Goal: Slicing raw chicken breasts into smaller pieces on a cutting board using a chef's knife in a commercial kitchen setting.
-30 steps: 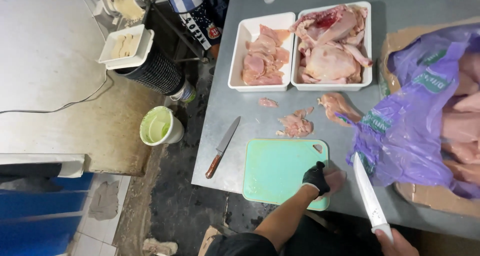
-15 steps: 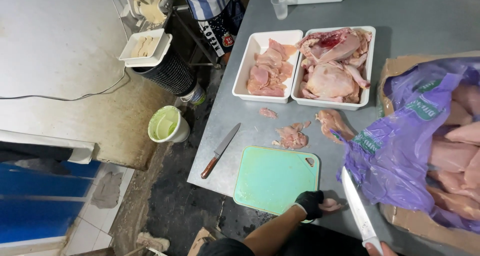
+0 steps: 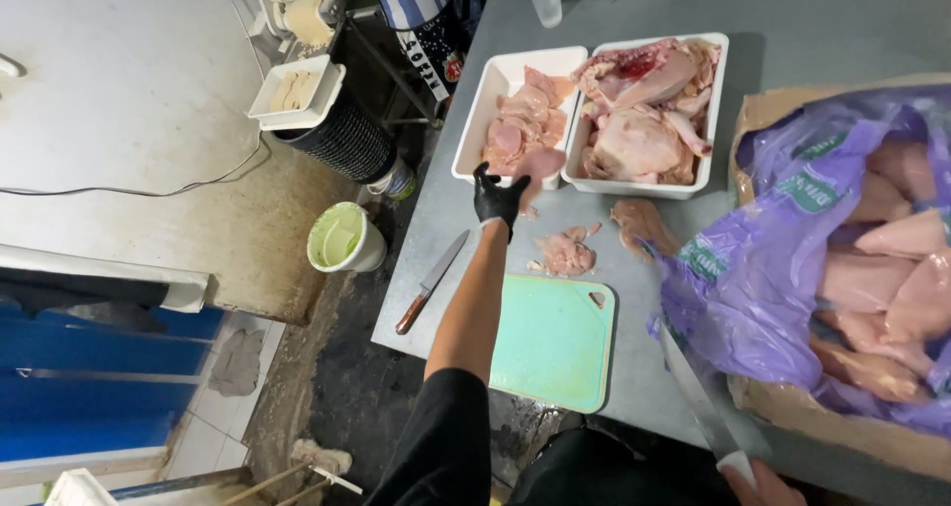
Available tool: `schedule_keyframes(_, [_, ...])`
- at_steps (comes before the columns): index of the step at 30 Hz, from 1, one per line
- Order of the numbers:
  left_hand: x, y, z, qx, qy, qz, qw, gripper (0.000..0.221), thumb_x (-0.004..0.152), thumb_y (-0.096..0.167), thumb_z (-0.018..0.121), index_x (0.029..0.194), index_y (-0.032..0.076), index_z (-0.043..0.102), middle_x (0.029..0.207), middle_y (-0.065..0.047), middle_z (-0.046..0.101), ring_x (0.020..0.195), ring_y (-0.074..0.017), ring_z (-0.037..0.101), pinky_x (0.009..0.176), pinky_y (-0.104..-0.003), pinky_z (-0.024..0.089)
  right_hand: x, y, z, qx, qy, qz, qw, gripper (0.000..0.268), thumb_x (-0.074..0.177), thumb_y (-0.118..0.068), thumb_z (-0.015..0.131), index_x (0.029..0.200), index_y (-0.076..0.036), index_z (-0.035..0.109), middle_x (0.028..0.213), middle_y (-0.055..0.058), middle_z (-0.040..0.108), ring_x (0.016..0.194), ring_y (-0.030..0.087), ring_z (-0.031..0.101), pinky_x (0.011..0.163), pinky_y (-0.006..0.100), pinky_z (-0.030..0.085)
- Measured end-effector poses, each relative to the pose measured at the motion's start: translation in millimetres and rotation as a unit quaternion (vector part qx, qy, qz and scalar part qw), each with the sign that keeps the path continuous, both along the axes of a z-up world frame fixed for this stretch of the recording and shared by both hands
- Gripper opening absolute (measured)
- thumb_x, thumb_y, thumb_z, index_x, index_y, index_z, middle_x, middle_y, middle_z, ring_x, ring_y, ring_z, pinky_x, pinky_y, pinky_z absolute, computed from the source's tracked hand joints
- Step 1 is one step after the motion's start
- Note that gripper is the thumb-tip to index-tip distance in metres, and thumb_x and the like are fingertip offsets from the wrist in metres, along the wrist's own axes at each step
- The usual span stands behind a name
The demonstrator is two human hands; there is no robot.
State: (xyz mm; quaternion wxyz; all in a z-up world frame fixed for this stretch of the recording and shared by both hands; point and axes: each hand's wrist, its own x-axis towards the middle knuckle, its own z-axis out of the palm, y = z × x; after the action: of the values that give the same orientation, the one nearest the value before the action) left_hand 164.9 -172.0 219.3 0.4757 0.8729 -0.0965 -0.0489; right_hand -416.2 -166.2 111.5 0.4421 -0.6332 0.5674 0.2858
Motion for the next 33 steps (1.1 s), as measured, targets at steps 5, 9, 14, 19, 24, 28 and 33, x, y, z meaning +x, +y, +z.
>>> schedule_keyframes(5, [-41,14,-100,0.123,-0.063,-0.212,0.967,0.077,0.071,0.049,0.087,0.136,0.020,0.058,0.118,-0.010,0.069,0.111,-0.0312,0.070,0.098,-0.040,0.052,-39,8,-40,-0.008,-0.053,-0.004,0.999,0.051,0.098,-0.062,0.055,0.124,-0.020,0.067,0.130,0.010,0.078,0.126,0.037,0.072,0.108,0.036,0.052])
schedule_keyframes(9, [-132,63,-160,0.360,-0.018,-0.407,0.839,0.078,0.078,0.057,0.076,0.145,0.025,0.051,0.143,-0.014,0.056,0.128,-0.0390,0.060,0.106,-0.051,0.049,-56,23,-34,0.016,-0.065,-0.069,0.995,0.051,0.096,-0.060,0.059,0.127,-0.021,0.069,0.127,0.024,0.079,0.120,0.040,0.076,0.102,0.038,0.054])
schedule_keyframes(14, [-182,91,-157,0.405,0.050,-0.423,0.809,0.075,0.084,0.050,0.075,0.149,0.024,0.049,0.147,-0.011,0.054,0.133,-0.0367,0.055,0.110,-0.049,0.046,-57,23,26,0.058,-0.053,-0.068,0.995,0.045,0.102,-0.053,0.058,0.132,-0.021,0.070,0.124,0.016,0.083,0.114,0.031,0.081,0.099,0.037,0.056])
schedule_keyframes(19, [-164,79,-153,0.361,0.047,-0.399,0.842,0.071,0.085,0.053,0.073,0.146,0.024,0.051,0.147,-0.009,0.056,0.133,-0.0334,0.056,0.110,-0.048,0.046,-66,28,18,-0.024,-0.112,-0.037,0.993,0.039,0.099,-0.052,0.059,0.118,-0.021,0.072,0.110,0.009,0.085,0.107,0.029,0.082,0.094,0.034,0.054])
schedule_keyframes(24, [-158,51,-133,0.256,0.057,-0.365,0.893,0.063,0.085,0.053,0.073,0.138,0.021,0.060,0.139,-0.004,0.067,0.125,-0.0284,0.064,0.106,-0.041,0.048,-36,35,86,-0.029,-0.144,-0.148,0.978,0.038,0.103,-0.045,0.057,0.107,-0.010,0.073,0.096,0.014,0.083,0.091,0.026,0.077,0.088,0.035,0.051])
schedule_keyframes(28, [-177,31,-136,0.125,-0.025,-0.392,0.911,0.036,0.081,0.039,0.084,0.108,0.021,0.070,0.104,-0.004,0.071,0.097,-0.0188,0.072,0.085,-0.035,0.060,-29,48,88,-0.033,-0.153,-0.241,0.958,0.044,0.101,-0.044,0.056,0.133,-0.019,0.074,0.118,0.011,0.084,0.110,0.026,0.077,0.097,0.035,0.051])
schedule_keyframes(33, [-222,-10,-81,0.139,-0.069,-0.395,0.905,0.064,0.096,0.043,0.068,0.050,0.013,0.034,0.047,-0.002,0.028,0.048,-0.0163,0.034,0.053,-0.039,0.030,-32,88,63,-0.100,-0.244,-0.371,0.891,0.031,0.101,-0.033,0.061,0.108,-0.009,0.079,0.058,0.009,0.056,0.050,0.019,0.051,0.050,0.037,0.045])
